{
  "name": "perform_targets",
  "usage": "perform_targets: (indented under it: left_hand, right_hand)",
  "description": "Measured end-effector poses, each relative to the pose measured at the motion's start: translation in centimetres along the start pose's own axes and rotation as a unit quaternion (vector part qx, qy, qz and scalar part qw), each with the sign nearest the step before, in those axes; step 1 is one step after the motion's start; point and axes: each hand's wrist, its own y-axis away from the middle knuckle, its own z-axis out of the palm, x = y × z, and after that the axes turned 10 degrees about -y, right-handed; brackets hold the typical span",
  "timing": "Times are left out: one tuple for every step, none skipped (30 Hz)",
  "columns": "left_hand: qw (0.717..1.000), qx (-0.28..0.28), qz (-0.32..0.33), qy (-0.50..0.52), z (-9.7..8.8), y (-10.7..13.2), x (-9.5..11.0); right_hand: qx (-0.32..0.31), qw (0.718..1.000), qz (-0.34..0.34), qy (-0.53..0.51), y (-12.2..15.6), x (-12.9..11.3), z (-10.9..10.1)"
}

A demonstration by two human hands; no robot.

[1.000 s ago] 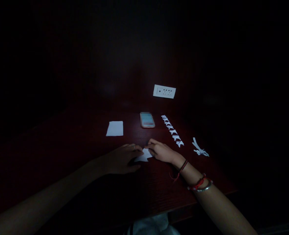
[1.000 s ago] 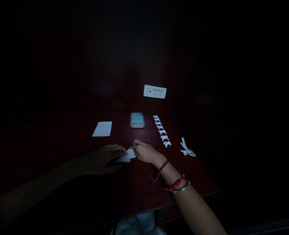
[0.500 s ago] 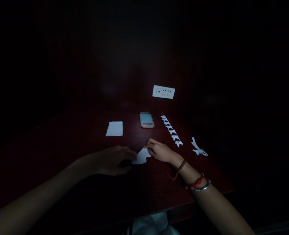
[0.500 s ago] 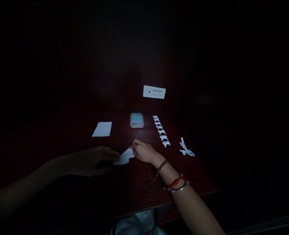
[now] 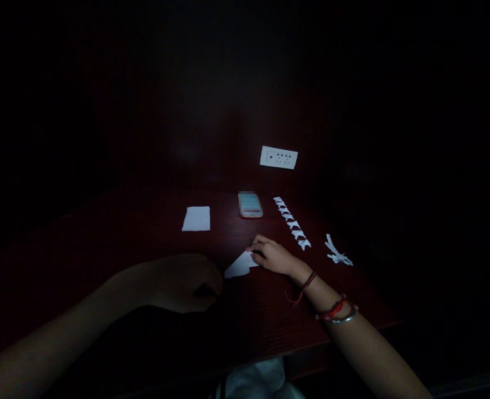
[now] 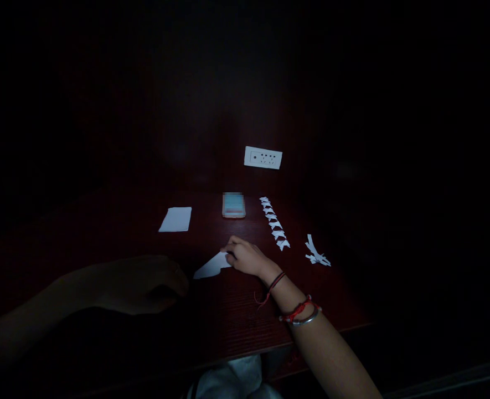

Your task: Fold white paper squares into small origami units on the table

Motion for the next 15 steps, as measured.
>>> perform_targets:
  left_hand:
    - [1.000,-0.006,0.009,0.017,0.1,-0.2,-0.2]
    - [1.000,0.007,-0.005,0.024,0.3,-0.4,-0.5]
    - [0.999,0.025,-0.034,0.021,0.7,-0.8,-0.9]
    - [0.996,0.051,-0.068,0.017,1.2,-1.2,-1.3]
    - [0.991,0.083,-0.105,0.017,1.9,-1.7,-1.7]
    - [0.984,0.109,-0.138,0.023,2.7,-2.1,-2.1]
    - [0.978,0.130,-0.162,0.032,3.4,-2.6,-2.5]
    - [0.972,0.145,-0.178,0.042,4.2,-3.0,-2.7]
    - [0.970,0.142,-0.187,0.056,4.8,-3.3,-2.8]
    - [0.969,0.138,-0.194,0.070,5.3,-3.6,-2.8]
    - [0.968,0.133,-0.195,0.080,5.7,-3.8,-2.7]
    - [0.968,0.127,-0.199,0.085,5.8,-3.9,-2.6]
    - [0.966,0.121,-0.212,0.088,5.9,-4.0,-2.3]
    - [0.963,0.115,-0.226,0.089,5.8,-4.0,-2.0]
    - [0.960,0.112,-0.239,0.089,5.7,-4.0,-1.8]
  right_hand:
    - [0.005,1.000,0.000,-0.011,0.0,0.1,0.0]
    - [0.011,1.000,0.000,-0.025,-0.1,0.1,0.0]
    - [0.019,0.999,0.001,-0.042,-0.1,0.2,0.0]
    - [0.028,0.998,0.004,-0.064,-0.2,0.2,0.1]
    - [0.036,0.995,0.013,-0.090,-0.2,0.2,0.1]
    - [0.042,0.991,0.027,-0.121,-0.2,0.2,0.2]
    - [0.045,0.986,0.046,-0.154,-0.2,0.2,0.2]
    - [0.044,0.979,0.067,-0.190,-0.2,0.2,0.1]
    - [0.040,0.970,0.087,-0.225,-0.1,0.2,0.1]
    - [0.033,0.960,0.106,-0.256,0.1,0.2,-0.1]
    - [0.028,0.952,0.123,-0.279,0.3,0.2,-0.2]
    - [0.025,0.945,0.140,-0.294,0.5,0.2,-0.4]
    - [0.031,0.942,0.161,-0.292,0.8,0.2,-0.5]
    - [0.043,0.941,0.179,-0.284,1.0,0.2,-0.6]
    - [0.048,0.940,0.196,-0.276,1.1,0.1,-0.6]
